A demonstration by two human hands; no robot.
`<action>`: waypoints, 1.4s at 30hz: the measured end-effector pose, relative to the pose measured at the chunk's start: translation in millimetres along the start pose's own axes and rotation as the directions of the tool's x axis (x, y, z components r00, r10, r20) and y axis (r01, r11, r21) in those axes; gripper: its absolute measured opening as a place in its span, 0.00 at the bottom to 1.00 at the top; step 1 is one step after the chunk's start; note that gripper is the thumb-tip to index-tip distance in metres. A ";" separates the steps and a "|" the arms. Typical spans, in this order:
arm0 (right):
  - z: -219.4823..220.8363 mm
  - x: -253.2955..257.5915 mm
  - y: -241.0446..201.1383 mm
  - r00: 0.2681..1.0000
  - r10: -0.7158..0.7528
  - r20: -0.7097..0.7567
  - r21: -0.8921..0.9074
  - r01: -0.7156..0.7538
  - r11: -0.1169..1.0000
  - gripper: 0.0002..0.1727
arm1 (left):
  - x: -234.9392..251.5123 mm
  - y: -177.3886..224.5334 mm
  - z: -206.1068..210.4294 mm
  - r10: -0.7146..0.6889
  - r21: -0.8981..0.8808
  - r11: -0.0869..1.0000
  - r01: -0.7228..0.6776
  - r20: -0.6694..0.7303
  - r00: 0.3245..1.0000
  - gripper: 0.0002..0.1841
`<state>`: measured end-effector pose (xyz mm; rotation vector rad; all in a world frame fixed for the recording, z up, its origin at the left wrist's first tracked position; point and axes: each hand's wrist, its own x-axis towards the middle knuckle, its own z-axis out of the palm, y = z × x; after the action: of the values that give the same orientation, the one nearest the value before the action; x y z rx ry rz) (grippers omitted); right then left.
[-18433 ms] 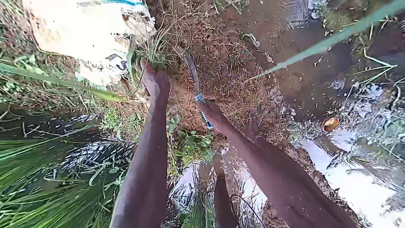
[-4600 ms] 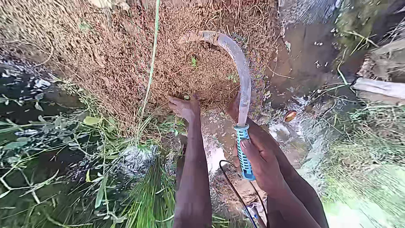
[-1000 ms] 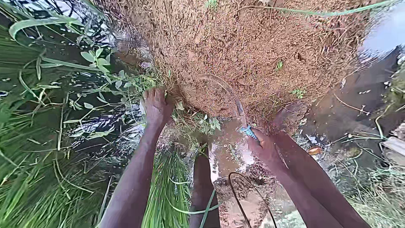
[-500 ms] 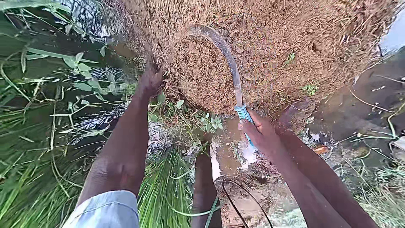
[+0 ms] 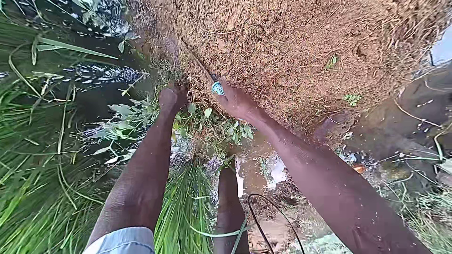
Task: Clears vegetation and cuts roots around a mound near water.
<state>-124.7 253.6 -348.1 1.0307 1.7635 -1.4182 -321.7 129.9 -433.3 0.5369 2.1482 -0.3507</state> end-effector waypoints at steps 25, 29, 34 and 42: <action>-31.8 4.5 20.1 0.999 -0.052 0.011 -0.159 0.053 0.986 0.25 | -104.8 -21.4 81.8 -0.123 -0.383 0.920 0.079 -0.092 0.988 0.25; -19.5 -59.9 86.4 0.991 -0.118 -0.056 -0.122 0.110 0.986 0.27 | -116.1 -19.1 82.1 -0.112 -0.358 0.932 0.054 -0.143 0.983 0.21; -12.7 -164.1 141.0 0.941 -0.256 -0.222 -0.210 0.210 0.955 0.31 | -172.4 8.1 92.5 -0.092 -0.366 0.930 0.045 -0.113 0.989 0.22; -26.5 -176.5 156.7 0.943 -0.285 -0.173 -0.204 0.249 0.947 0.29 | -207.7 13.7 141.9 -0.142 -0.478 0.868 0.135 0.023 0.990 0.22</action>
<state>97.7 264.8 -265.6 0.8883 2.2058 -1.3174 -107.2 28.9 -348.2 0.0992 2.1852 0.1157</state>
